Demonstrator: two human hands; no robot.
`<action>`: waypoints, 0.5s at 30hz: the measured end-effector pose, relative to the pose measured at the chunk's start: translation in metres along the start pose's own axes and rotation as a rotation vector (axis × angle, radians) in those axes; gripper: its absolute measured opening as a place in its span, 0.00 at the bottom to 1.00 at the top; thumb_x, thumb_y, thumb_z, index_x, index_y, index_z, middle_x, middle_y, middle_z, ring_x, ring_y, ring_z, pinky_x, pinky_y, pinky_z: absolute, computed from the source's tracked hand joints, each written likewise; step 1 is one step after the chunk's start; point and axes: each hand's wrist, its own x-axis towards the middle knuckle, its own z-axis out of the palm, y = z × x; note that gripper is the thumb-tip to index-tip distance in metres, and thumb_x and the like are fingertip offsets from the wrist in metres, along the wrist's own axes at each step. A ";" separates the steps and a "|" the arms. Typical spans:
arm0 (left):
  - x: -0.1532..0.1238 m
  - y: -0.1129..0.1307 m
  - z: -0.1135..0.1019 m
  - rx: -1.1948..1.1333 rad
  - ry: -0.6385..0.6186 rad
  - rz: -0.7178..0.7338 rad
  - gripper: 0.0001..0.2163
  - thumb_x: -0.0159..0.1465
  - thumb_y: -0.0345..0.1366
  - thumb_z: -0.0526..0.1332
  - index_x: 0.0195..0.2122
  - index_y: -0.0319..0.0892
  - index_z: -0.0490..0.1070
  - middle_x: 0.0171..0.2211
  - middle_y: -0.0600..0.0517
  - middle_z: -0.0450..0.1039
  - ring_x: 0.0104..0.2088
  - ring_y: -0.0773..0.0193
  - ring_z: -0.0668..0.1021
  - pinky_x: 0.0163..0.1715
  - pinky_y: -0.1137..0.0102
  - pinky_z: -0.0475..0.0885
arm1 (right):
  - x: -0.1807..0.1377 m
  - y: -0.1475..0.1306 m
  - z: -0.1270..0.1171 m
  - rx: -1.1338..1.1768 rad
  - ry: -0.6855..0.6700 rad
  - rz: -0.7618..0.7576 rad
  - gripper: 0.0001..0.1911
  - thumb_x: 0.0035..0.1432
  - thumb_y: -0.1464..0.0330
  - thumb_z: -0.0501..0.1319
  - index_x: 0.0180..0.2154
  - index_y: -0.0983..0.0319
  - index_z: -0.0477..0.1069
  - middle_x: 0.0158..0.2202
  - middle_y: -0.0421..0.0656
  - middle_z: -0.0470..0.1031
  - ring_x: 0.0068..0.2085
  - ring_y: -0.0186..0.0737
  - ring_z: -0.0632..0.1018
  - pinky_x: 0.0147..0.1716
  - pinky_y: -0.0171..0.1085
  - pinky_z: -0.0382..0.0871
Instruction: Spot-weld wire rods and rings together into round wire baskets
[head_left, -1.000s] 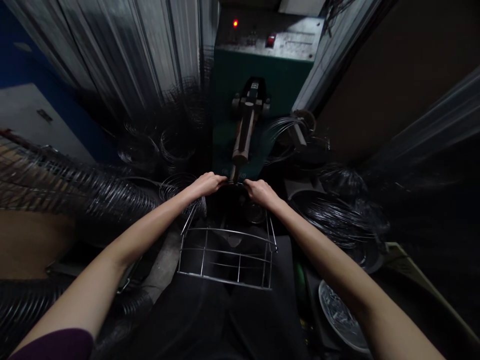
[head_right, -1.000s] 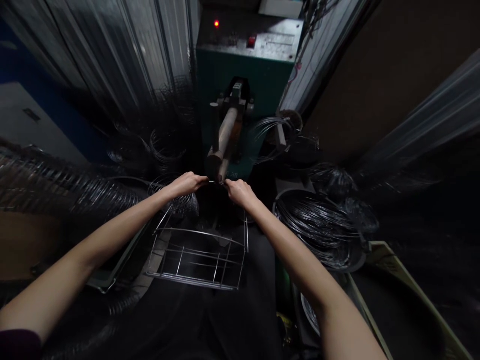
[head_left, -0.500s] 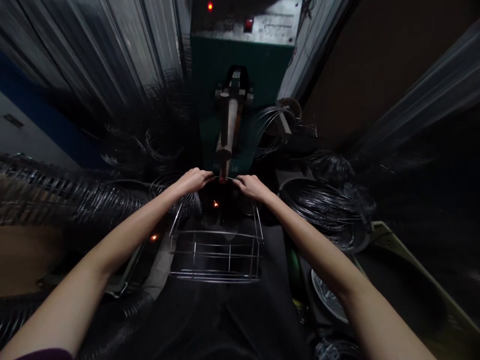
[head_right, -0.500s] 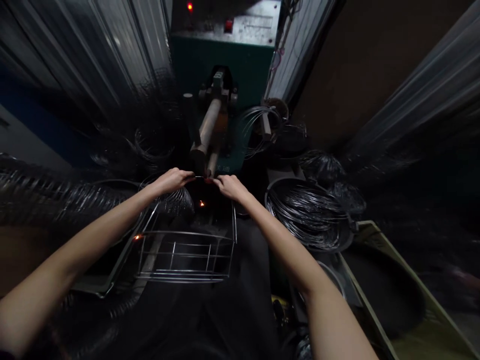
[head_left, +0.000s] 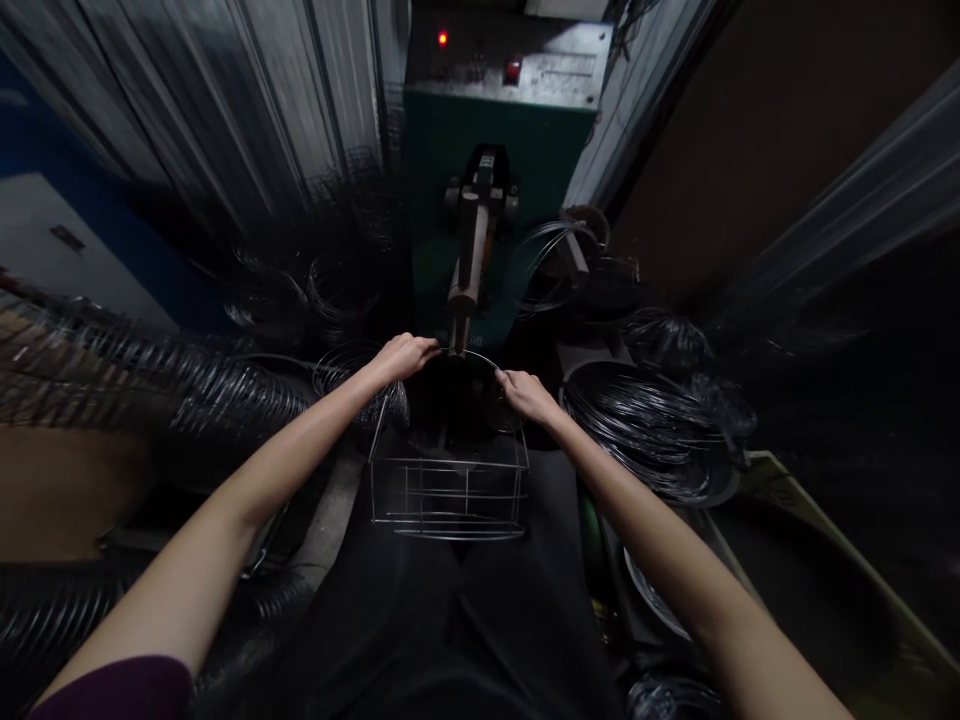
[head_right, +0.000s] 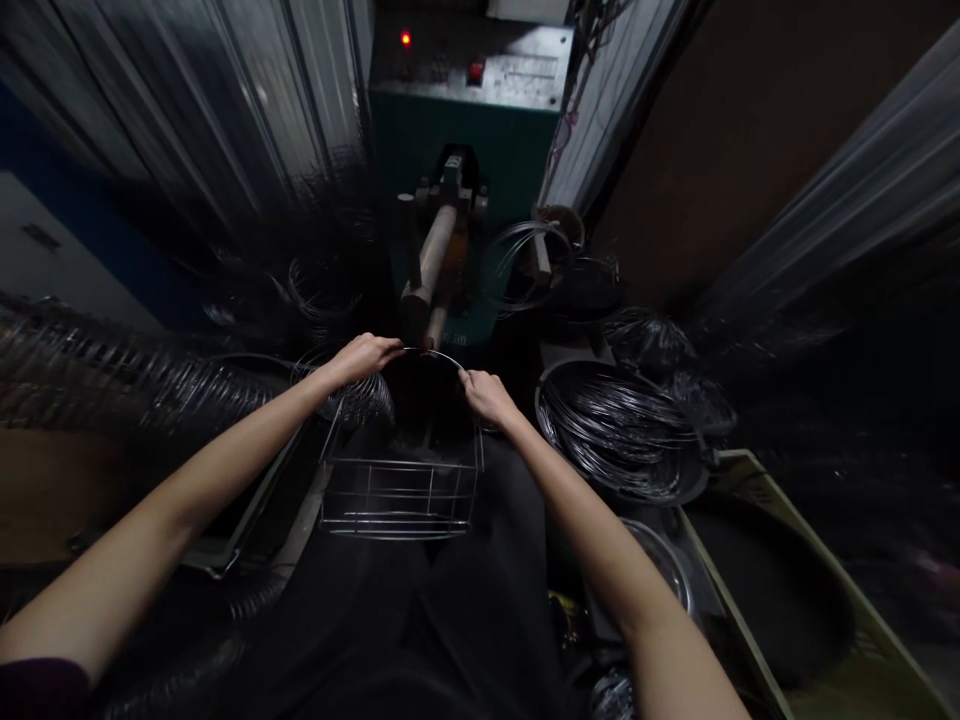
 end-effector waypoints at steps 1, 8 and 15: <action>0.000 0.001 0.000 -0.008 -0.006 -0.007 0.15 0.66 0.43 0.50 0.43 0.45 0.73 0.33 0.49 0.77 0.29 0.64 0.75 0.30 0.74 0.62 | -0.001 -0.001 0.000 0.000 0.000 -0.001 0.23 0.68 0.62 0.40 0.34 0.63 0.70 0.35 0.47 0.76 0.37 0.39 0.76 0.33 0.31 0.58; -0.048 -0.014 -0.003 -0.482 0.097 -0.049 0.18 0.65 0.48 0.51 0.44 0.43 0.73 0.30 0.51 0.75 0.30 0.64 0.75 0.33 0.73 0.65 | -0.026 0.000 0.020 0.100 0.154 -0.115 0.20 0.67 0.63 0.42 0.31 0.61 0.67 0.26 0.42 0.72 0.28 0.36 0.73 0.30 0.32 0.58; -0.187 -0.004 0.090 -1.625 0.199 -0.707 0.19 0.57 0.46 0.63 0.37 0.32 0.73 0.28 0.44 0.75 0.27 0.62 0.77 0.31 0.70 0.71 | -0.065 0.033 0.032 0.230 0.616 -0.137 0.19 0.64 0.60 0.42 0.30 0.61 0.65 0.18 0.39 0.62 0.19 0.35 0.66 0.23 0.33 0.54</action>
